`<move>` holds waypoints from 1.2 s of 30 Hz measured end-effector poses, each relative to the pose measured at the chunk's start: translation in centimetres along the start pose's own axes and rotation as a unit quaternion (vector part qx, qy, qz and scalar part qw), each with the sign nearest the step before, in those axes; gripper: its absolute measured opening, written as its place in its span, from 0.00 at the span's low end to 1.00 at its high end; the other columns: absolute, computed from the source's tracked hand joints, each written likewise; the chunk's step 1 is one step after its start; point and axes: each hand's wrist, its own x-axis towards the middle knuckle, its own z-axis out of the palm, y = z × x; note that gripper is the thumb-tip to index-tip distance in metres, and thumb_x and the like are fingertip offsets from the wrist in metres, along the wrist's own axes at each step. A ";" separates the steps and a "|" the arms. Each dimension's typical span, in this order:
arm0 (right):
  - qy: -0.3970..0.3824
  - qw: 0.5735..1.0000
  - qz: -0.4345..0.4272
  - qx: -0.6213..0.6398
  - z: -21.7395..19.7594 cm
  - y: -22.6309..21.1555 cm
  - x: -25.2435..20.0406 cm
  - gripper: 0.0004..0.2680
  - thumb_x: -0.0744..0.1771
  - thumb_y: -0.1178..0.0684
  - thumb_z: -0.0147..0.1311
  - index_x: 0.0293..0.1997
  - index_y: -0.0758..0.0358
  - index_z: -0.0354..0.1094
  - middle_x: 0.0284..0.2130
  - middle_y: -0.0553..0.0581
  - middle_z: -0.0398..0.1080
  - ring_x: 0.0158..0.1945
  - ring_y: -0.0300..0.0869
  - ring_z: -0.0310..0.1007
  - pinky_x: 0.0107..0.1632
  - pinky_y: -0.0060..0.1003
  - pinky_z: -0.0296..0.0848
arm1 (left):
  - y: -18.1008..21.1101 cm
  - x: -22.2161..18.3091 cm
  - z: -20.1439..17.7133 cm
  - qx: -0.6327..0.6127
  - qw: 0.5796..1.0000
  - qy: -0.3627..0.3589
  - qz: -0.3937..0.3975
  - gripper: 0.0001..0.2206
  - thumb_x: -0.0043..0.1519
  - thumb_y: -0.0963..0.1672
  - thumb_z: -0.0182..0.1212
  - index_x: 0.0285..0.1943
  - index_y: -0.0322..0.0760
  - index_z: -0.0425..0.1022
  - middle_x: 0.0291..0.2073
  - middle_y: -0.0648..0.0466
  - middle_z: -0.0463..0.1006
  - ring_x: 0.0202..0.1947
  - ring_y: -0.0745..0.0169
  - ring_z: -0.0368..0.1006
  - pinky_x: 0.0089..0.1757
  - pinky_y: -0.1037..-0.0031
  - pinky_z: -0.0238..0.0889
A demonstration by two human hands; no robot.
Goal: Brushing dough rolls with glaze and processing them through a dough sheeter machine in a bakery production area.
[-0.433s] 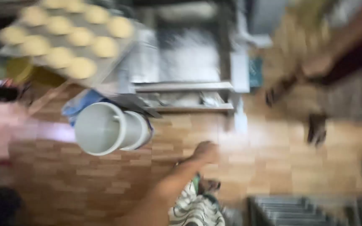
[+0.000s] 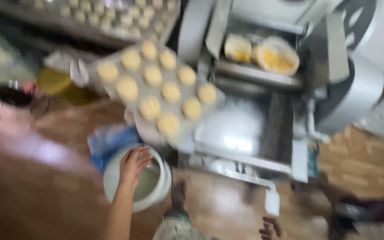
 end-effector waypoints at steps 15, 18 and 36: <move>-0.147 0.956 0.056 0.249 37.4 -38.1 -8.1 0.17 0.66 0.65 0.46 0.64 0.68 0.56 0.56 0.74 0.69 0.56 0.63 0.72 0.56 0.56 0.77 | 22.0 26.0 0.4 -0.110 0.986 0.028 0.122 0.12 0.58 0.39 0.53 0.48 0.38 0.79 0.41 0.52 0.81 0.41 0.63 0.78 0.42 0.71 0.75; -0.141 0.959 0.031 0.244 35.7 -35.3 -7.4 0.17 0.65 0.62 0.51 0.61 0.71 0.56 0.55 0.72 0.70 0.53 0.63 0.74 0.53 0.57 0.78 | 22.8 21.1 0.4 -0.071 0.990 0.049 0.113 0.15 0.58 0.43 0.59 0.55 0.43 0.74 0.46 0.54 0.81 0.46 0.68 0.79 0.44 0.77 0.75; 0.003 0.729 -0.262 -0.633 -8.2 -15.1 8.6 0.31 0.43 0.52 0.57 0.52 0.41 0.78 0.55 0.50 0.73 0.58 0.46 0.75 0.60 0.37 0.74 | 1.9 -2.0 2.7 0.394 0.793 -0.463 -0.043 0.21 0.57 0.47 0.58 0.60 0.50 0.61 0.51 0.57 0.79 0.46 0.60 0.76 0.49 0.68 0.65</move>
